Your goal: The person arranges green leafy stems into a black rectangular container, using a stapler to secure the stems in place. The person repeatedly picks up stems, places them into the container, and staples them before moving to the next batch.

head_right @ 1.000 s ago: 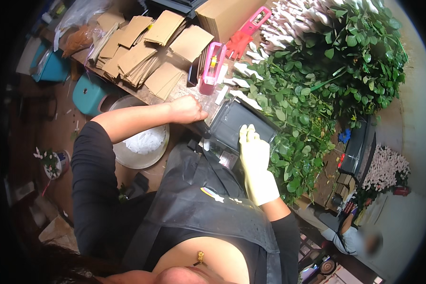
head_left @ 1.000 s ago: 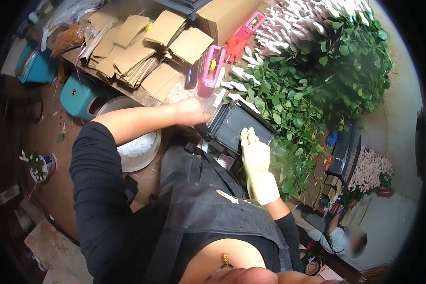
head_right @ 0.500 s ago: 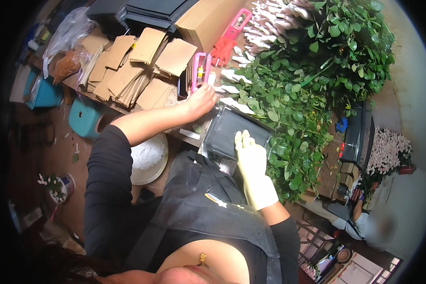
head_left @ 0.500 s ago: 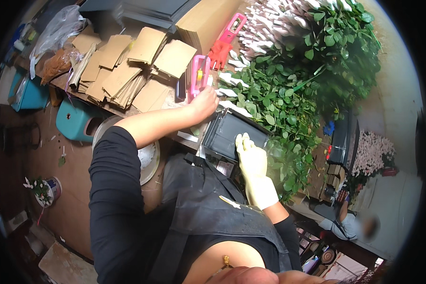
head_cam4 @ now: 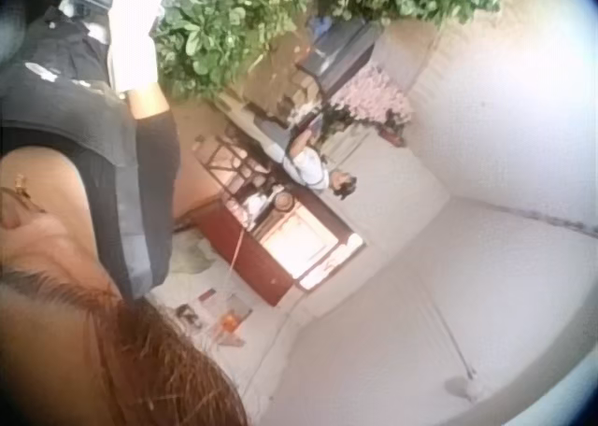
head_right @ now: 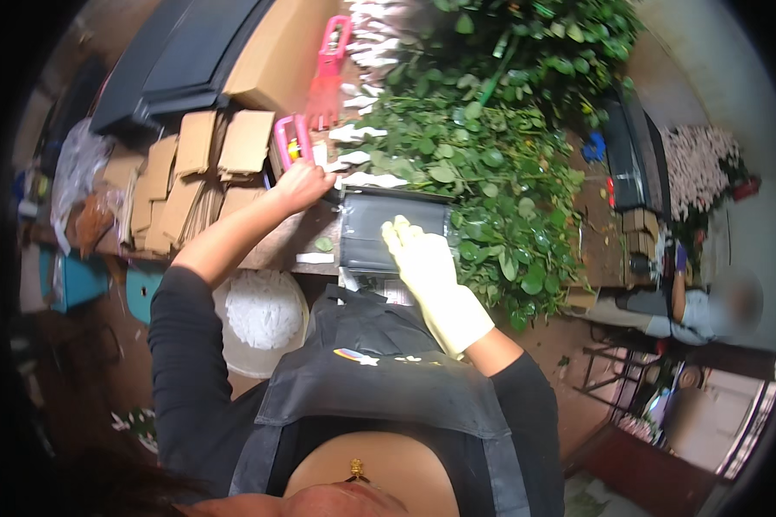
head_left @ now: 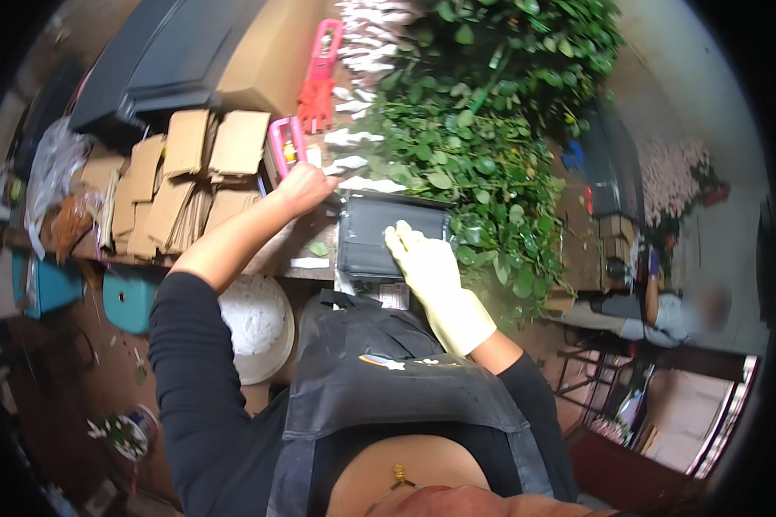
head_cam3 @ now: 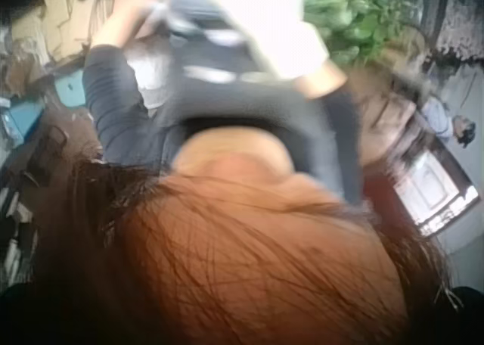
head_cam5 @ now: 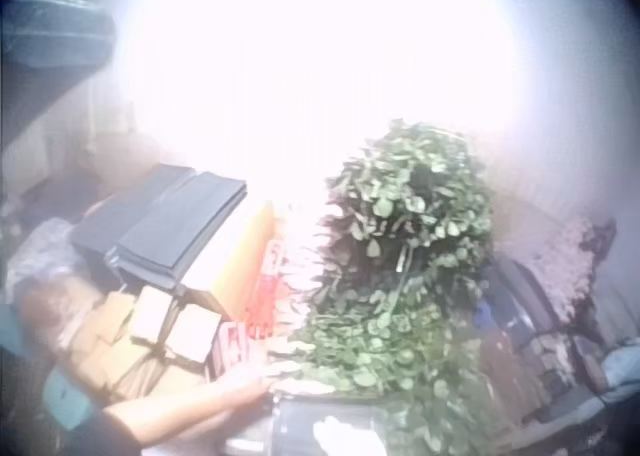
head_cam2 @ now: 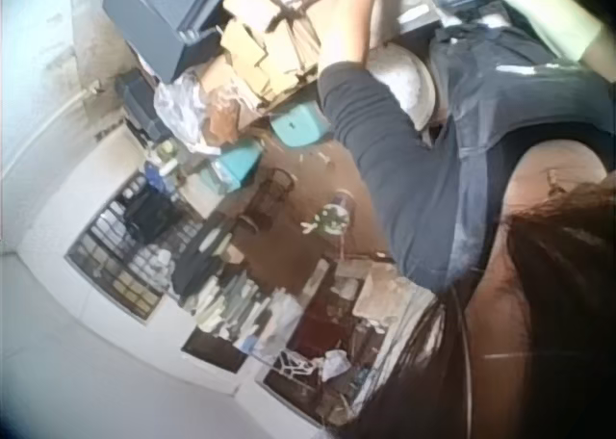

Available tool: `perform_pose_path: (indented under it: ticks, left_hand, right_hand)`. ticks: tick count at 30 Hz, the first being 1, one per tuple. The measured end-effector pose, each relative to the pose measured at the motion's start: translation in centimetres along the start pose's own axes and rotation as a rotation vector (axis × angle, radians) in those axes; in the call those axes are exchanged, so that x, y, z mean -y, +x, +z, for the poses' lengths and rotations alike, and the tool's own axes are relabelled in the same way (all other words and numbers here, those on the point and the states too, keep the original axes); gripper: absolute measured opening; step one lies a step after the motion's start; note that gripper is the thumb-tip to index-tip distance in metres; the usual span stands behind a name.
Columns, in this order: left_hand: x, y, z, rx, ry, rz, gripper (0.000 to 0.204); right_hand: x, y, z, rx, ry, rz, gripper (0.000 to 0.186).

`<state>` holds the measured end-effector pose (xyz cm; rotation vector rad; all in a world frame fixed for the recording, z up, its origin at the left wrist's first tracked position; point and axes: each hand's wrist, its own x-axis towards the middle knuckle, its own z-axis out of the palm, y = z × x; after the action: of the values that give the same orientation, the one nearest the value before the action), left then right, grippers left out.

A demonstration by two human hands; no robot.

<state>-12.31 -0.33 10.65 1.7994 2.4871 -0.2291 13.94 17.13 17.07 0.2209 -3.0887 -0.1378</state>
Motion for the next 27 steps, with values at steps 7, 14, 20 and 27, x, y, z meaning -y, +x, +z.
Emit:
perform_pose_path:
  ticks: [7,14,20,27]
  left_hand:
    - [-3.2,-9.7,-1.0,-0.27,-0.021,-0.41,0.05]
    - [-14.6,-11.4,-5.4,-0.067,-1.783,-0.509,0.079]
    - [-19.0,-5.9,-6.4,-0.193,-0.839,-0.156,0.082]
    - [-12.9,2.3,-6.4,-0.096,-0.427,0.382,0.109]
  right_hand:
    - [0.3,-2.3,-3.2,-0.208,0.485,0.099,0.053]
    - [3.1,-3.3,-10.1,0.192,1.077,0.233,0.11]
    - [0.2,-4.4,-7.5,-0.069,1.089,0.374,0.089]
    - [-6.6,-7.9,7.4,-0.43,1.625,1.107,0.046]
